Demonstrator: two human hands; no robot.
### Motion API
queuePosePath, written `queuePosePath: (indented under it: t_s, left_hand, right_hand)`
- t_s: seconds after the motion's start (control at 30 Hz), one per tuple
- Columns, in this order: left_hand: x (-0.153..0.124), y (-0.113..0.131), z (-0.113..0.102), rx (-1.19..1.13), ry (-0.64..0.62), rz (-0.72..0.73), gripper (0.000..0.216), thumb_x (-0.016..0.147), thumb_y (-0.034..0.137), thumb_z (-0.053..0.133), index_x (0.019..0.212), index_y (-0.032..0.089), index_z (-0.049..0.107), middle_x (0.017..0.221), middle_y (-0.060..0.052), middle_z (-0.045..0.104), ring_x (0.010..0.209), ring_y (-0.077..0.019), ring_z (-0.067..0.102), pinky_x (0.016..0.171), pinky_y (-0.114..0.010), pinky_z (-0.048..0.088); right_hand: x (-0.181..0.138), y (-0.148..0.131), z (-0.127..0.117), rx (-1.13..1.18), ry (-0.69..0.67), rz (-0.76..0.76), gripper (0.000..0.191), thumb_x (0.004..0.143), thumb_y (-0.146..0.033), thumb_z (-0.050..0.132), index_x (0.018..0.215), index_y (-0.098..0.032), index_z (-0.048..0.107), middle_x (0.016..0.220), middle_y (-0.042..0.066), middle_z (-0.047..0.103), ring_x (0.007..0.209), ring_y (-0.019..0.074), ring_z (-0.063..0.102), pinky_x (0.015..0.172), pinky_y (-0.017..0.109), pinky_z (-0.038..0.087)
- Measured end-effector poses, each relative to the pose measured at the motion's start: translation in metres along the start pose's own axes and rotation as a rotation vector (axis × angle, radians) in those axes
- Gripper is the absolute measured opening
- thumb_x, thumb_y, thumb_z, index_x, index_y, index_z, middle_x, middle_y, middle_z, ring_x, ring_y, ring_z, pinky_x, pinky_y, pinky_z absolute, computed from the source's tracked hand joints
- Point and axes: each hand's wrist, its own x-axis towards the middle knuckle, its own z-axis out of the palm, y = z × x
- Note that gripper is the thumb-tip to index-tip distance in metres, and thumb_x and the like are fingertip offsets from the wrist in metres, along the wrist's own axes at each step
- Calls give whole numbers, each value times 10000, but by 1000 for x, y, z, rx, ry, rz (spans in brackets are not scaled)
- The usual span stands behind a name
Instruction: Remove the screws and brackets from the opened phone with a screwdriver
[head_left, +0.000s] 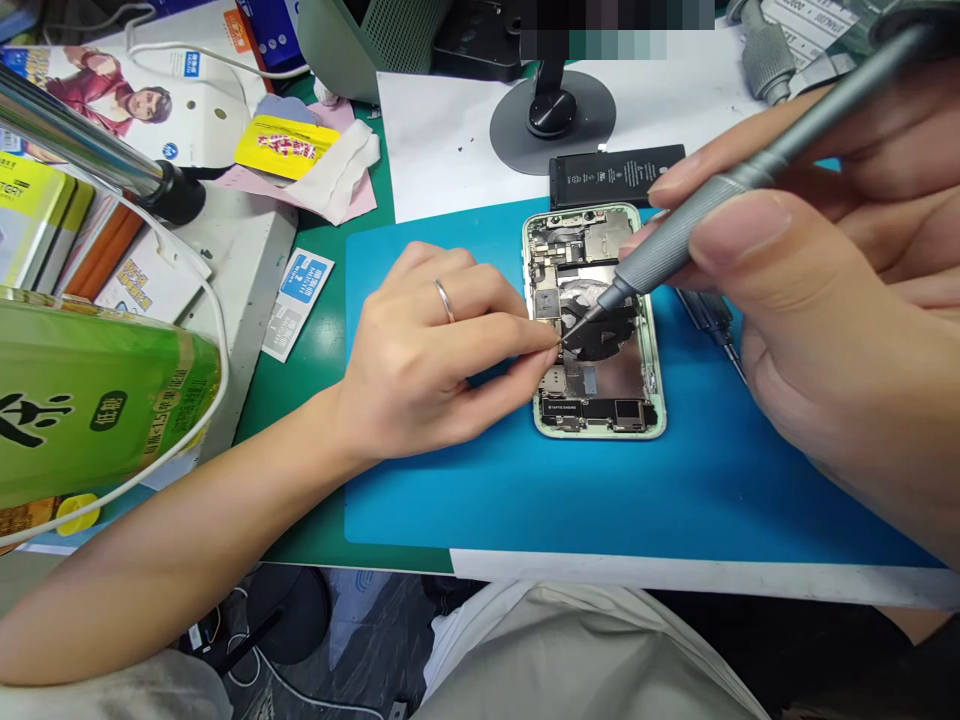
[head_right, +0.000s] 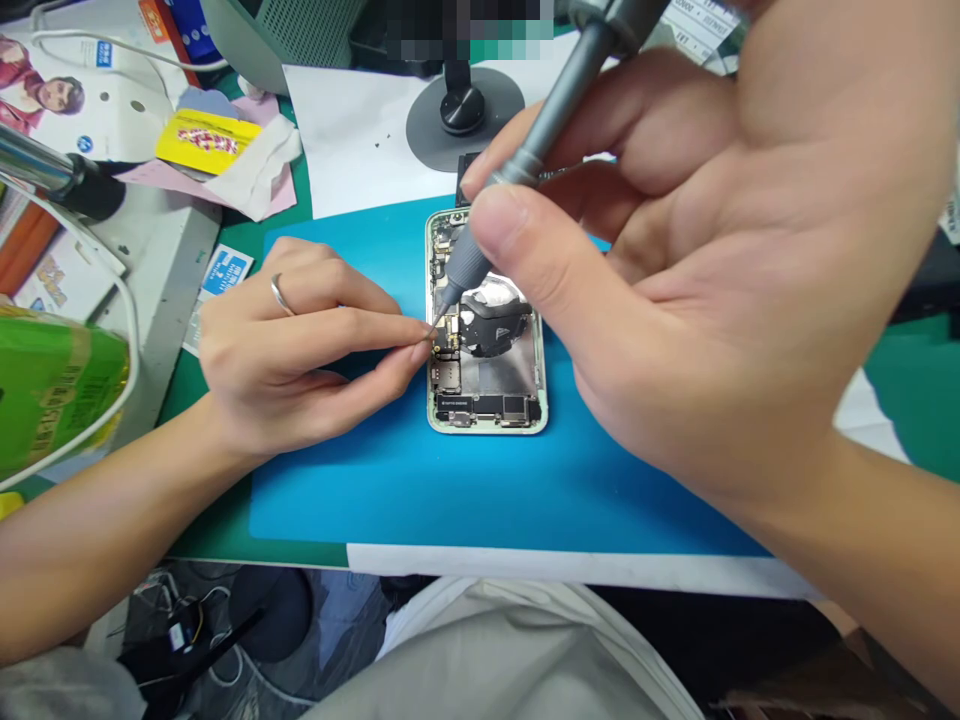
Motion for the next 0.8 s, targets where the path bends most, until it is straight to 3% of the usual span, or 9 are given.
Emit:
queuePosePath:
  t_s: [0.5,0.8]
  left_hand:
    - [1,-1,0,-35,1,18,82,984,181,693,926,236,711,817,11,758,667,-155,662,649,-362,434]
    - [0,-2,1,-40,19,33,69,978,190,713,925,235,712,826,14,769,671,-153,681,648,-358,445]
  right_hand:
    - [-2,1,1,36,-16,-6,132,1003,-258,632,1065,-267,749,1129,-123,732,1047,-14,668,1002,119,568]
    - [-2,0,0,-23,0,34,194,1018,-363,628,1156,-272,730,1114,-72,716,1015,34,685,986,206,609]
